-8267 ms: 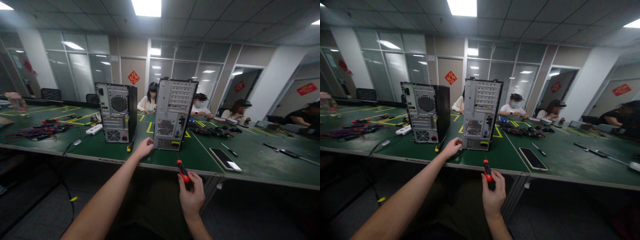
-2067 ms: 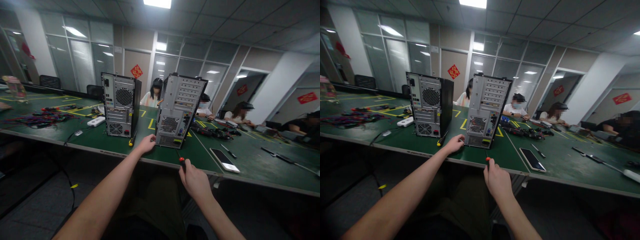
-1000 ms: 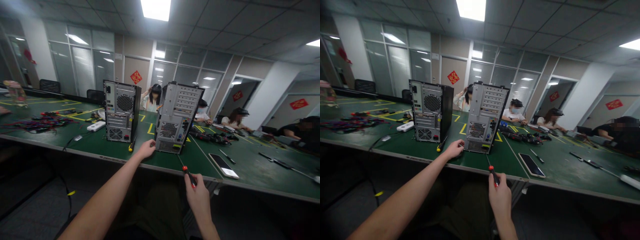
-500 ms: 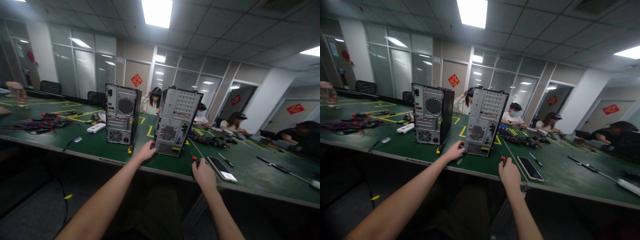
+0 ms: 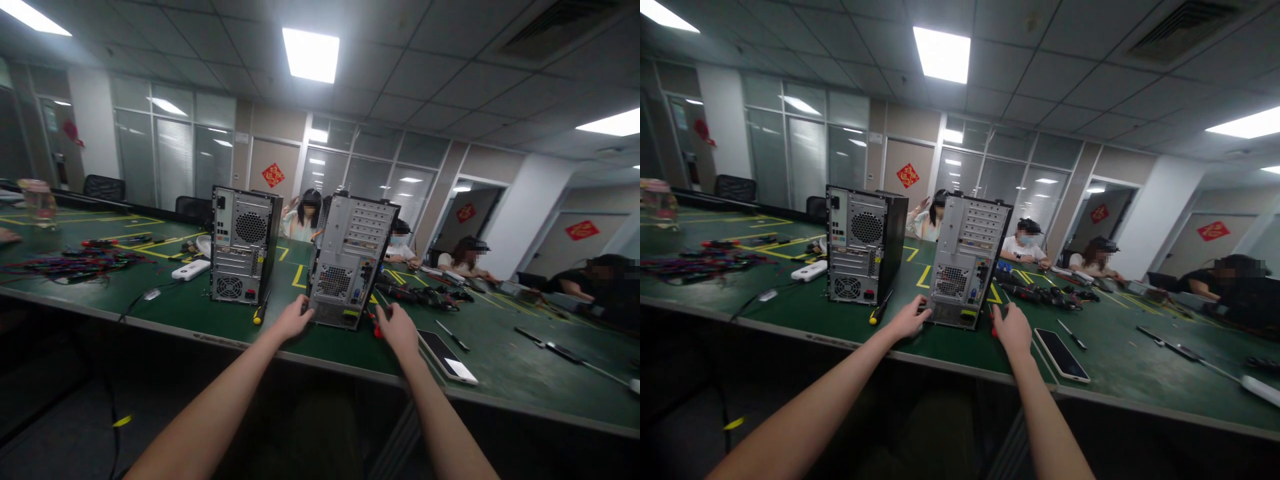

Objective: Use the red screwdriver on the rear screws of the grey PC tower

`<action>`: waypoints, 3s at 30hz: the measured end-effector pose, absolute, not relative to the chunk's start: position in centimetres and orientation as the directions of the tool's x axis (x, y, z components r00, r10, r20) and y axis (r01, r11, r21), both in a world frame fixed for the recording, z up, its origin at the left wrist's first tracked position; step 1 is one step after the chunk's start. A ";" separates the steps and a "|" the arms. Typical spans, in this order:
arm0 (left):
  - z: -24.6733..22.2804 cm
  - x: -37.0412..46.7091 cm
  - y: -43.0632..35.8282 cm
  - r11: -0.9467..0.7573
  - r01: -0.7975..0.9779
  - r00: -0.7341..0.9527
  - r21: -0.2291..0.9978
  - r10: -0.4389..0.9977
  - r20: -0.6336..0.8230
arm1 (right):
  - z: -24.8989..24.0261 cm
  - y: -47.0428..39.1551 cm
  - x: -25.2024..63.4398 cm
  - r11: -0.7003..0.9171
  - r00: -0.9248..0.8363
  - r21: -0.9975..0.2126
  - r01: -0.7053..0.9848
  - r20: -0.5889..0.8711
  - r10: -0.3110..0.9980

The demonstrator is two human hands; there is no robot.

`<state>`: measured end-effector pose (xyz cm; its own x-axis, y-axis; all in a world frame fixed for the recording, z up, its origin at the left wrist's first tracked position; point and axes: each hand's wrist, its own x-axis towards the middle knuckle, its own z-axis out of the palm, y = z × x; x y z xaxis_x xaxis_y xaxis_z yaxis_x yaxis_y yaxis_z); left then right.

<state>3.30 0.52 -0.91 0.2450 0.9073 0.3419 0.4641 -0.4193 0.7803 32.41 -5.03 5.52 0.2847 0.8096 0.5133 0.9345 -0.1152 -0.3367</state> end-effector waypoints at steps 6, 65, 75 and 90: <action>-0.9 3.4 0.6 -0.419 0.543 0.253 0.727 0.908 0.334 | 11.8 -3.5 30.8 0.157 0.185 -0.445 0.882 0.632 0.752; -0.2 10.0 1.0 -0.487 0.479 0.402 0.730 0.861 0.310 | 14.4 -4.2 31.9 -0.184 0.430 -0.410 0.893 0.660 0.616; 0.8 10.7 0.1 -0.476 0.495 0.408 0.727 0.866 0.290 | 14.6 -4.5 33.3 -0.114 0.421 -0.444 0.889 0.692 0.586; 6.7 -6.6 -4.4 -0.618 0.404 -0.364 0.675 0.568 0.738 | 4.5 -7.3 12.0 0.237 -0.056 -0.379 0.895 0.431 0.900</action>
